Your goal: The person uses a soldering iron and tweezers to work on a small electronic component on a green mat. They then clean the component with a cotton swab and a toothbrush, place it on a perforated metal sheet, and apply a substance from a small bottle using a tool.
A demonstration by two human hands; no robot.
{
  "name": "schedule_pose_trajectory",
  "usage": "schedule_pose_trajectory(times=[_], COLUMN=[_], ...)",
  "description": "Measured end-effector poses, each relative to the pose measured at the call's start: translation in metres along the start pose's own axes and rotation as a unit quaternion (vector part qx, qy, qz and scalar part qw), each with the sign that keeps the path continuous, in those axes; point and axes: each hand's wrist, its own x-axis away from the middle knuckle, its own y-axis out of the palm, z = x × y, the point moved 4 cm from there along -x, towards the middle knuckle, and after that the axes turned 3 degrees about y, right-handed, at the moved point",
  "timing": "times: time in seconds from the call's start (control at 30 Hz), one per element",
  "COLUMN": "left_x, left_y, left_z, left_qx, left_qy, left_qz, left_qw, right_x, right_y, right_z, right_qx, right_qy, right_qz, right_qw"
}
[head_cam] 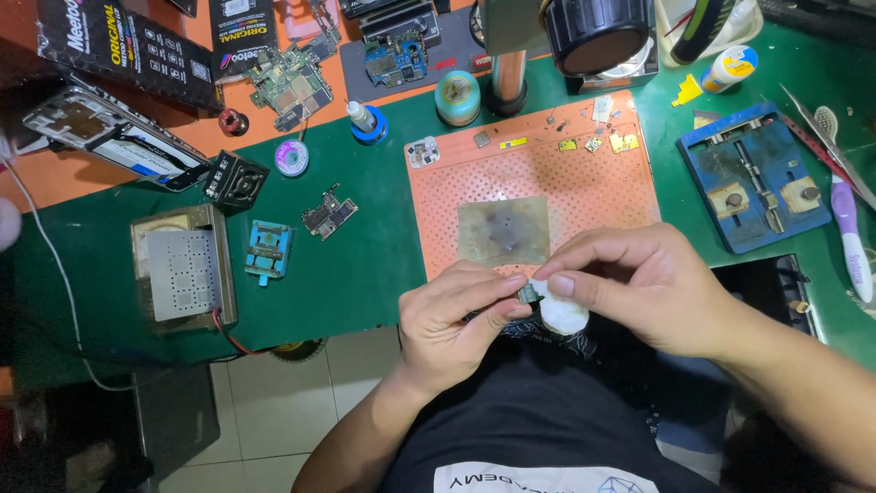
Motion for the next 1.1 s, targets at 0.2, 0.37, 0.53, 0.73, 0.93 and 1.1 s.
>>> schedule_pose_trajectory(times=[0.2,0.37,0.53,0.73,0.93,1.1], left_x=[0.008,0.028,0.057,0.063,0.071,0.062], left_y=[-0.018,-0.072,-0.129,-0.140,-0.147,-0.131], left_z=[-0.007,-0.016,-0.017,-0.010,-0.022,-0.020], left_qx=[-0.004,-0.039,-0.044,-0.104,-0.065,-0.013], left_qy=[-0.080,-0.128,-0.121,-0.114,-0.085,-0.085], left_qz=[0.032,0.103,0.229,0.225,0.212,0.186], left_qw=[0.996,0.986,0.965,0.962,0.971,0.979], right_x=[-0.001,-0.007,-0.024,-0.054,-0.061,-0.084], right_y=[0.003,0.017,0.058,0.140,0.085,0.051], right_z=[-0.013,-0.007,0.010,0.004,0.027,0.041], right_qx=[0.181,0.300,0.267,0.296,0.527,0.625], right_qy=[-0.087,-0.149,-0.138,-0.291,-0.266,-0.211], right_qz=[0.057,0.068,0.074,0.016,0.121,0.044], right_qw=[0.978,0.940,0.951,0.910,0.799,0.750])
